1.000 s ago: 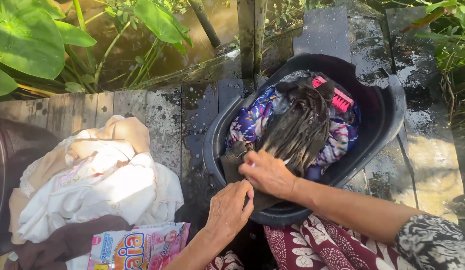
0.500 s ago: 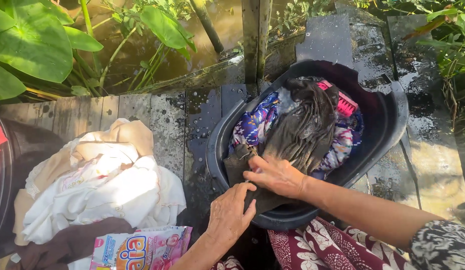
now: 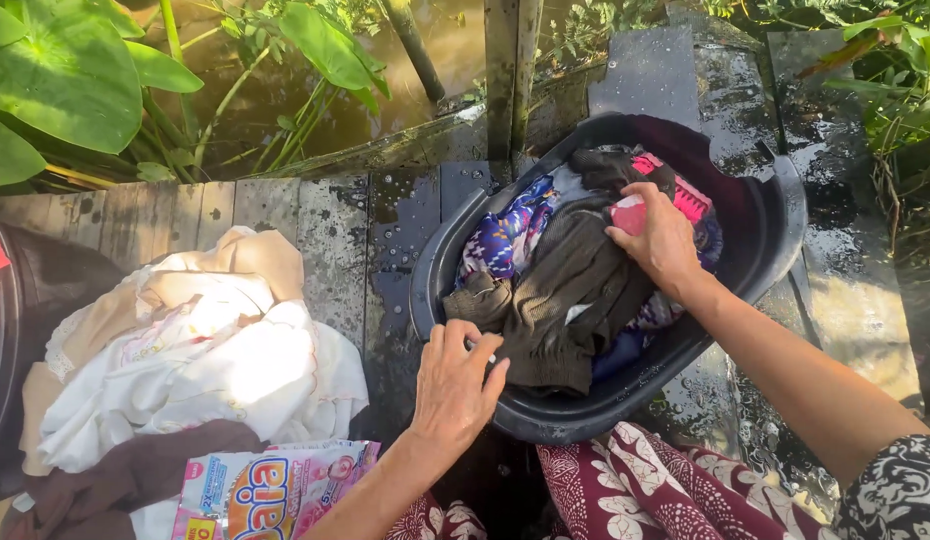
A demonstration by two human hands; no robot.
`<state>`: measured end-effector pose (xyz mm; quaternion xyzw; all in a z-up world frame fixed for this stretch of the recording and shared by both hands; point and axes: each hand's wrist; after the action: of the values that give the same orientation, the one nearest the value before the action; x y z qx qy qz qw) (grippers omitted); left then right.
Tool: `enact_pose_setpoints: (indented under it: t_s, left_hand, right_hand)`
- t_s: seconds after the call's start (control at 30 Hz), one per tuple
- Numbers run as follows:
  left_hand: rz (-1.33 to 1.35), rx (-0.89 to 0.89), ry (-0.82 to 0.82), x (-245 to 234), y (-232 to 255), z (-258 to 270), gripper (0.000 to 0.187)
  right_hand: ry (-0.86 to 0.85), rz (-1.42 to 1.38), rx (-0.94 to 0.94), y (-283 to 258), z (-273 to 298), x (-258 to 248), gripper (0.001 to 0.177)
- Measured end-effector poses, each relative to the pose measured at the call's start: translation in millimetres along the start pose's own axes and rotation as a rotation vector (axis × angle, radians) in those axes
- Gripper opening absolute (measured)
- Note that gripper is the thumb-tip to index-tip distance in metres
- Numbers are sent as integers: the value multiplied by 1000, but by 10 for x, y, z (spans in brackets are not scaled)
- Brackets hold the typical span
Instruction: Scrubbing a dark garment with a brush in a basin of soapy water outdoors.
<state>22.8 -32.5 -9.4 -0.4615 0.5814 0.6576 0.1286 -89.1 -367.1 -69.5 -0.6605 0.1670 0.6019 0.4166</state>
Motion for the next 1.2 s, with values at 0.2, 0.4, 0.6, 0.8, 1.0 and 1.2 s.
enact_pose_setpoints:
  t_s: [0.2,0.4,0.6,0.8,1.0,1.2]
  left_hand:
    - [656,-201,87,-737,417,-533,38]
    - [254,-255,-89,-607,389,-279,36]
    - [-285,141,-147,22,-101,313,40]
    - [-201,176,-124,-50,55,382,29]
    - [-80,108,-246,-43,-28,401,44]
    - [-144,165,-180,-32,-81,501,23]
  right_hand:
    - [-128,-312,149,35,-23,-227,65]
    - [87,-28,-143,-405,89,-443,62]
    - [-134,-1,-908,-958,815,383,36]
    - [-86,479,-254,290,-587,231,48]
    - [-133,-7,-703,-1330,996,-26,34]
    - [-115,393,-395,-147,-202,295,36]
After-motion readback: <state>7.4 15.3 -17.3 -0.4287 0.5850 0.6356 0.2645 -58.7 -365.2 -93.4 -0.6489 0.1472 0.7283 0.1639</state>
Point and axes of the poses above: each hand's wrist, its own z-axis away from the middle knuckle, its own x-axis out of the palm, y = z × x, and after that the axes turned 11 degrees about z, right-handed
